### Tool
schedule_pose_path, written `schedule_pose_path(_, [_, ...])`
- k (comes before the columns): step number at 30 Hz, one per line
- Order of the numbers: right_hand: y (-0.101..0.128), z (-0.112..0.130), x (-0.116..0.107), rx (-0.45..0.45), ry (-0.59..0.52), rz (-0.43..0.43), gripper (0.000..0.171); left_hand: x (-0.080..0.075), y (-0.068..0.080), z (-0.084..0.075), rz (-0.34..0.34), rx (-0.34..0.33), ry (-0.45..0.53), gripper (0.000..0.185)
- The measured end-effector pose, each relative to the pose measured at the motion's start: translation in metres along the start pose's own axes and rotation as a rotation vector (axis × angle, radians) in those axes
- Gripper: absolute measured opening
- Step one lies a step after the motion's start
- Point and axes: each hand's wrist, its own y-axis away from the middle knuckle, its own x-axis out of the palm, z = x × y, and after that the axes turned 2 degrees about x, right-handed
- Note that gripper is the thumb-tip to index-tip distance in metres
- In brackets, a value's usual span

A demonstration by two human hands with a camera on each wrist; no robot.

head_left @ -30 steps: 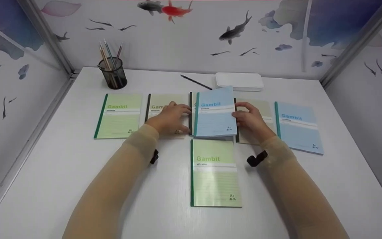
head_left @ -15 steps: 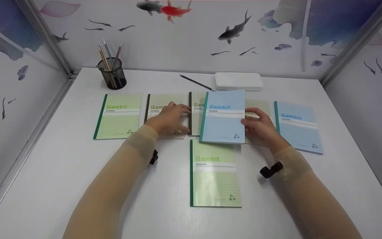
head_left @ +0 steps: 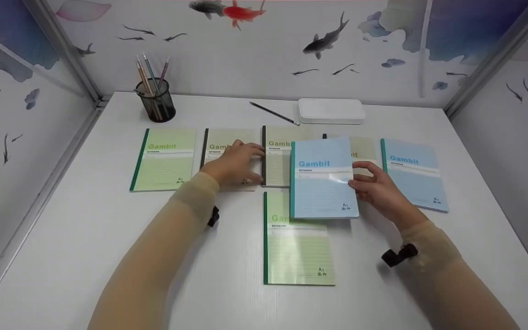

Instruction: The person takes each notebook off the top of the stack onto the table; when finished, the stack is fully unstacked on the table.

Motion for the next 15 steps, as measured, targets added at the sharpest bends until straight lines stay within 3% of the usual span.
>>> schedule_pose_path(8, [0.023,-0.010,-0.010,0.009,-0.044,0.079,0.053,-0.001,0.000,0.002,0.002,0.023,-0.010,0.077])
schedule_pose_path(15, [0.051,-0.020,-0.030,0.036,0.010,0.110,0.053,-0.001,-0.001,0.000,0.001,0.021,0.001,0.078])
